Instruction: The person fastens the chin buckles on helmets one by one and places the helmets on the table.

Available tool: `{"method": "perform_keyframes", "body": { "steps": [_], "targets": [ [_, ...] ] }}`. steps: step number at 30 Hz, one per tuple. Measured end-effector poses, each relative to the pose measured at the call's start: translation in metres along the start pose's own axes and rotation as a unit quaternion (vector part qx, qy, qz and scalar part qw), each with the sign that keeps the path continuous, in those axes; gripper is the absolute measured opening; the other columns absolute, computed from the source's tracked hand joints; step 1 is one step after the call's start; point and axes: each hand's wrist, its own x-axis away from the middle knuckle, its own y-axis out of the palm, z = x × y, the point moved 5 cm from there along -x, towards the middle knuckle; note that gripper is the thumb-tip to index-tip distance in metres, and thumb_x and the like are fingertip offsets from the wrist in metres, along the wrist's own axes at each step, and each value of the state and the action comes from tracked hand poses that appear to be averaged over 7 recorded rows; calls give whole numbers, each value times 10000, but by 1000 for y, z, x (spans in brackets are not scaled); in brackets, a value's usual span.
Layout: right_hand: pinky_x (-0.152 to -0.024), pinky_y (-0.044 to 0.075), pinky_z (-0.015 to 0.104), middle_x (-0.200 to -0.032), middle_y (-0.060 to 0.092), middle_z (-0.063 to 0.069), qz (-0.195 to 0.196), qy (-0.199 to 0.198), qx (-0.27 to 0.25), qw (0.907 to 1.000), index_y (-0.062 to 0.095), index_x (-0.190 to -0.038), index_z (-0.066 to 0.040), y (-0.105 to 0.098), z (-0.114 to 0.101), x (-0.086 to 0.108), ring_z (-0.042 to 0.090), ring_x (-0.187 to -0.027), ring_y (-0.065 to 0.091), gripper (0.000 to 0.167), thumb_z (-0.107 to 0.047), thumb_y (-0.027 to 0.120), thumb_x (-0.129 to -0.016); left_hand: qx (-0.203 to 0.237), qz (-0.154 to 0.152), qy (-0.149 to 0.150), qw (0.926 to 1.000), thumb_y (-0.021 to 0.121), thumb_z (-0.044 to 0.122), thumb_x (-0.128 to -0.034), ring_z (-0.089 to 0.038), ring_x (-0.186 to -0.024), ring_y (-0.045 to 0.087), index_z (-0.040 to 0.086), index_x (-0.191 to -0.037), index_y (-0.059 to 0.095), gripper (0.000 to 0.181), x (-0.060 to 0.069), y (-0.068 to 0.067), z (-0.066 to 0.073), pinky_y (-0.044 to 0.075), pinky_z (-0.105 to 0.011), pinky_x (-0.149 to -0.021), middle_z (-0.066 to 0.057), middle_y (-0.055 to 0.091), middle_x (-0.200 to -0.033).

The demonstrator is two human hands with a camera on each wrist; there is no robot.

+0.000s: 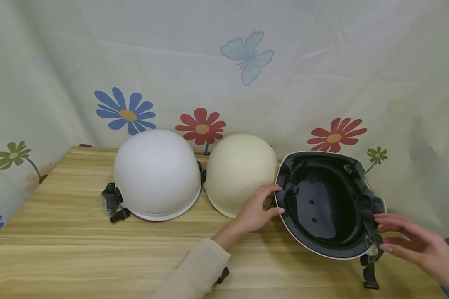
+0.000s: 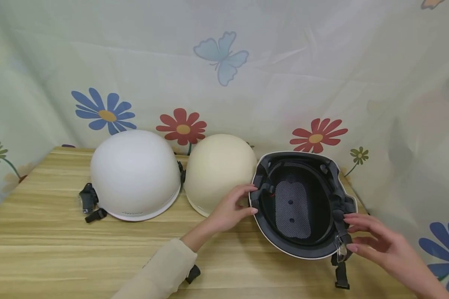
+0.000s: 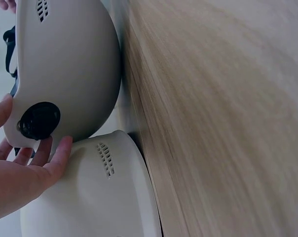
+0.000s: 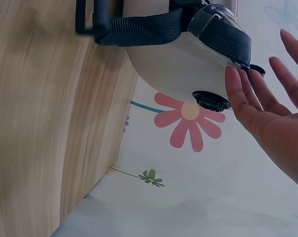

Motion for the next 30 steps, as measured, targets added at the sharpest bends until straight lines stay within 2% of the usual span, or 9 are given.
{"method": "perform_keyframes", "body": {
  "steps": [5,11,14,24,30],
  "targets": [
    [-691,496,175,-1250,392,-109,142,-252,46,9996,471,-1245,44,4,-4,0,-66,-1028,450,517,130,640,-763,17,-14,28,10000,673,136,-834,-242,-1116,496,63,-1256,508,459,0,0,1,475,-341,-838,-98,441,-1324],
    [-656,488,155,-1180,376,-147,329,192,277,9989,496,-1223,33,6,-2,-2,-34,-909,473,474,79,656,-779,-27,-37,58,10000,671,136,-836,-241,-1106,499,70,-1258,510,456,0,0,4,470,-361,-830,-90,443,-1323],
    [-656,490,163,-1173,373,-128,304,315,254,9987,499,-1222,29,8,-1,-2,-24,-905,470,465,61,658,-785,10,-46,45,10000,668,136,-838,-244,-1114,497,73,-1260,509,455,0,0,5,463,-367,-847,-89,439,-1328],
    [-653,486,169,-1120,351,-54,191,323,511,9980,534,-1176,16,15,1,2,-12,-878,444,482,0,727,-734,-136,-64,63,9999,670,165,-840,-179,-1189,445,104,-1263,513,455,-1,2,2,409,-269,-920,-65,430,-1342],
    [-638,500,182,-1061,438,-150,304,409,459,9976,546,-1156,22,10,1,1,-54,-859,470,435,58,692,-749,1,-39,-30,10000,669,162,-841,-203,-1142,484,103,-1266,513,457,0,2,1,464,-317,-851,-61,430,-1344]
  ]
}}
